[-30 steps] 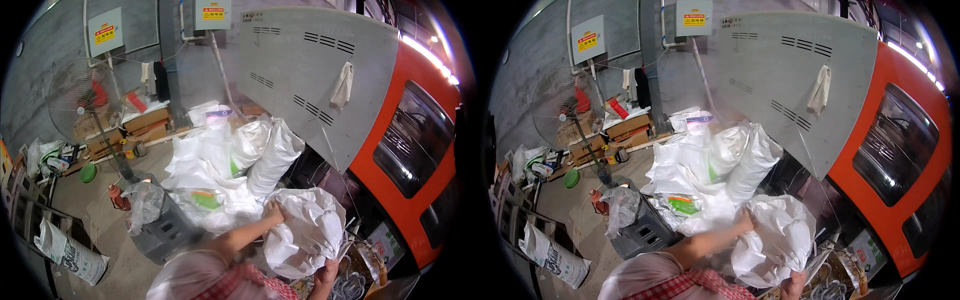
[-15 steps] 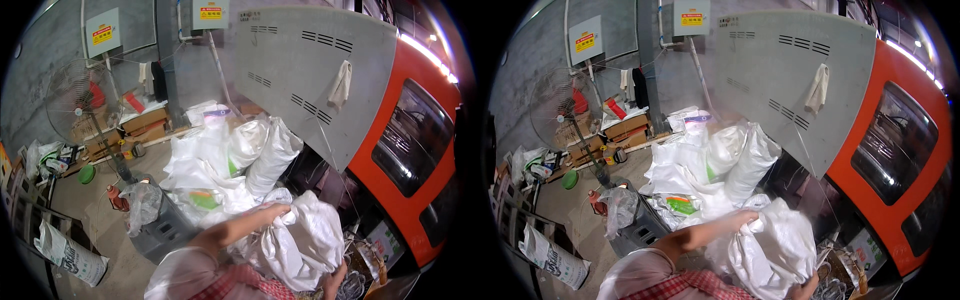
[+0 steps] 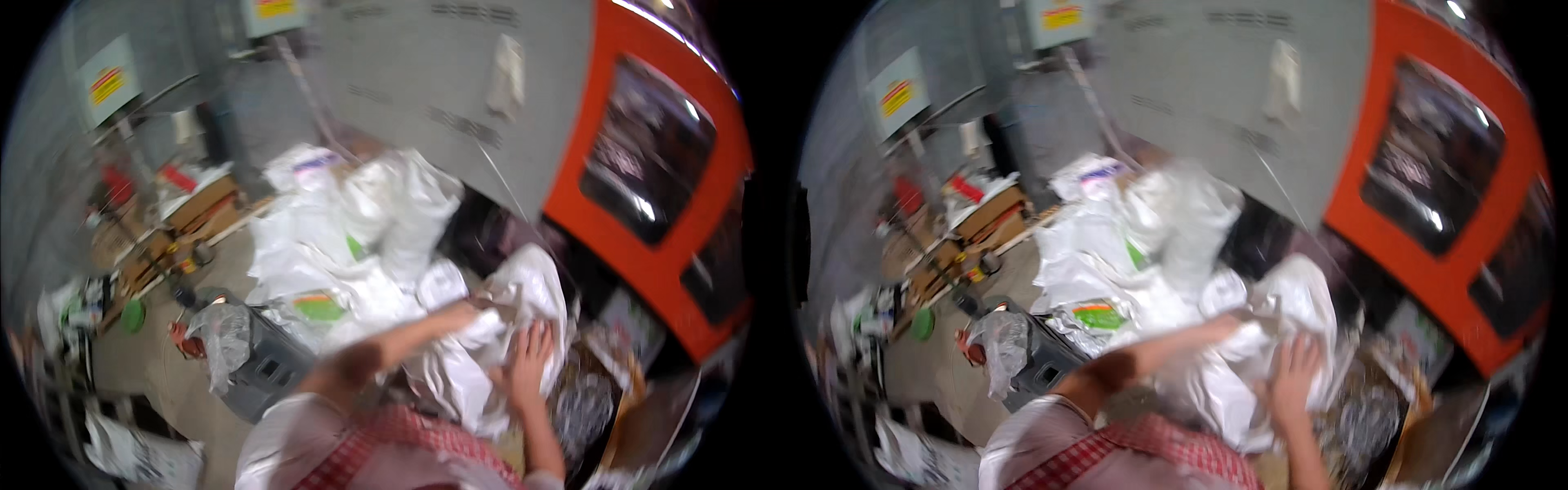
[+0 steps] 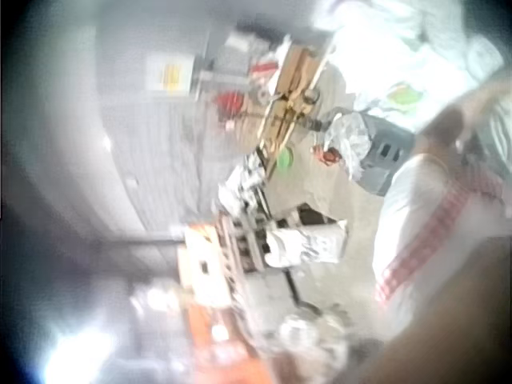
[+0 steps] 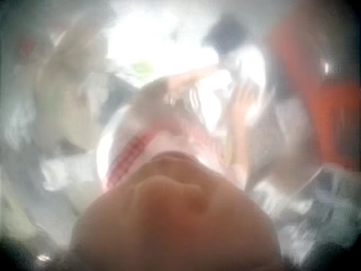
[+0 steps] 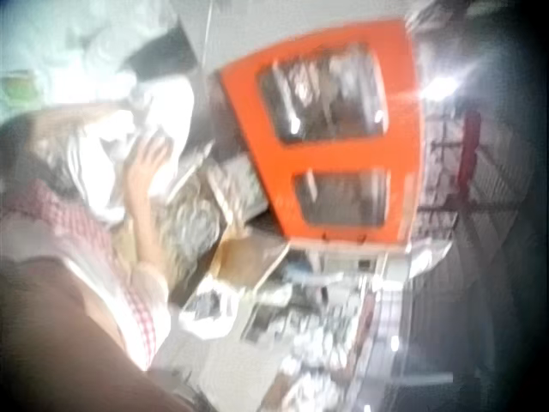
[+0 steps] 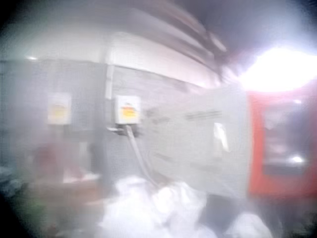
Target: The person handles large white bags, moves a plastic stool, and then uses a wooden stick to stir gray plastic components inside a water-filled bin before lifting out a cluster of the components by hand and placing them into a white bag.
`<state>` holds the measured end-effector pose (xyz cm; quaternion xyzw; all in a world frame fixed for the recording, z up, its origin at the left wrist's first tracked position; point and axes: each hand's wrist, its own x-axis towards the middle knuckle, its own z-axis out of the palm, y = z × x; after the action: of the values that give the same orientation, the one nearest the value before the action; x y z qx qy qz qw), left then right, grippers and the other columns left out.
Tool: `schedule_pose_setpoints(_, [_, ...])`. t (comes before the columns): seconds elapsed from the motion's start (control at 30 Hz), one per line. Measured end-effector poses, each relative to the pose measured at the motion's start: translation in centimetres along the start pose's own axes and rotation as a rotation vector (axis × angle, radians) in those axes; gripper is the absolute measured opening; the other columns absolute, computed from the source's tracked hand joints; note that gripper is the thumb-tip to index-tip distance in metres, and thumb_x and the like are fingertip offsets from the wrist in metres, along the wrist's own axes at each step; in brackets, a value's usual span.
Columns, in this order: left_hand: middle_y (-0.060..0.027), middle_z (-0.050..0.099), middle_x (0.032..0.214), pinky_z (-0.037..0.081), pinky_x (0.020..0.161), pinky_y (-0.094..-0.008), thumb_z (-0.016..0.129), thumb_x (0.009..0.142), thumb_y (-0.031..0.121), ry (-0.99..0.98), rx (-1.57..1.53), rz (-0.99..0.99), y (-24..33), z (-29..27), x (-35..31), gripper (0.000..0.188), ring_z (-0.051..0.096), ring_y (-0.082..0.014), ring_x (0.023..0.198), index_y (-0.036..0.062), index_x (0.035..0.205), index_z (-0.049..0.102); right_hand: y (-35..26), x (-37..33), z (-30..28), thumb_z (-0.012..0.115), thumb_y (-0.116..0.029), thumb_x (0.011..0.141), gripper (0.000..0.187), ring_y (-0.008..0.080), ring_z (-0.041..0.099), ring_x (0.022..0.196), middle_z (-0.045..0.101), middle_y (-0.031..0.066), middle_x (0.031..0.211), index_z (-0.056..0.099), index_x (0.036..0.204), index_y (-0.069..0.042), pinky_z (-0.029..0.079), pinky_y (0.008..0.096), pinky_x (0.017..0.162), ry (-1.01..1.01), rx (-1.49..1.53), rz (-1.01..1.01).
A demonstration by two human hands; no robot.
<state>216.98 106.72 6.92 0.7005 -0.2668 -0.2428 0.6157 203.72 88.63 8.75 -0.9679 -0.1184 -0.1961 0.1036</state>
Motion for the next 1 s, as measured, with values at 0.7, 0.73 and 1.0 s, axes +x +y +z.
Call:
schedule_pose_setpoints(0.7, [-0.0220, 0.037, 0.132, 0.014, 0.105, -0.0415, 0.053, 0.083, 0.037, 0.427, 0.637, 0.003, 0.7, 1.8, -2.9, 0.054, 0.024, -0.0352, 0.128, 0.0008, 0.123, 0.045, 7.0, -7.3, 9.6, 0.042, 0.004, 0.079, 0.033, 0.0267, 0.056, 0.082, 0.059, 0.0153, 0.097, 0.049, 0.111, 0.003, 0.048, 0.0358, 0.073, 0.077, 0.616, 0.782])
schedule_pose_setpoints(0.73, [-0.0208, 0.033, 0.135, 0.009, 0.107, -0.0415, 0.052, 0.084, 0.039, 0.296, 0.639, -0.202, -1.4, 2.3, -4.2, 0.056, 0.018, -0.0350, 0.131, 0.0019, 0.125, 0.043, 2.6, -4.8, 8.0, 0.044, 0.002, 0.079, 0.035, 0.0275, 0.056, 0.086, 0.057, 0.0152, 0.101, 0.047, 0.113, 0.004, 0.045, 0.0329, 0.080, 0.032, 0.756, 0.885])
schedule_pose_setpoints(1.0, [-0.0174, 0.042, 0.129, 0.020, 0.102, -0.0389, 0.050, 0.081, 0.038, 0.602, 0.606, -0.227, -15.4, -8.1, -2.8, 0.052, 0.031, -0.0303, 0.123, 0.0073, 0.122, 0.048, -3.5, -2.6, 5.2, 0.047, 0.005, 0.078, 0.036, 0.0230, 0.053, 0.105, 0.055, 0.0127, 0.112, 0.050, 0.114, -0.001, 0.041, 0.0342, 0.093, 0.280, 2.728, 0.767])
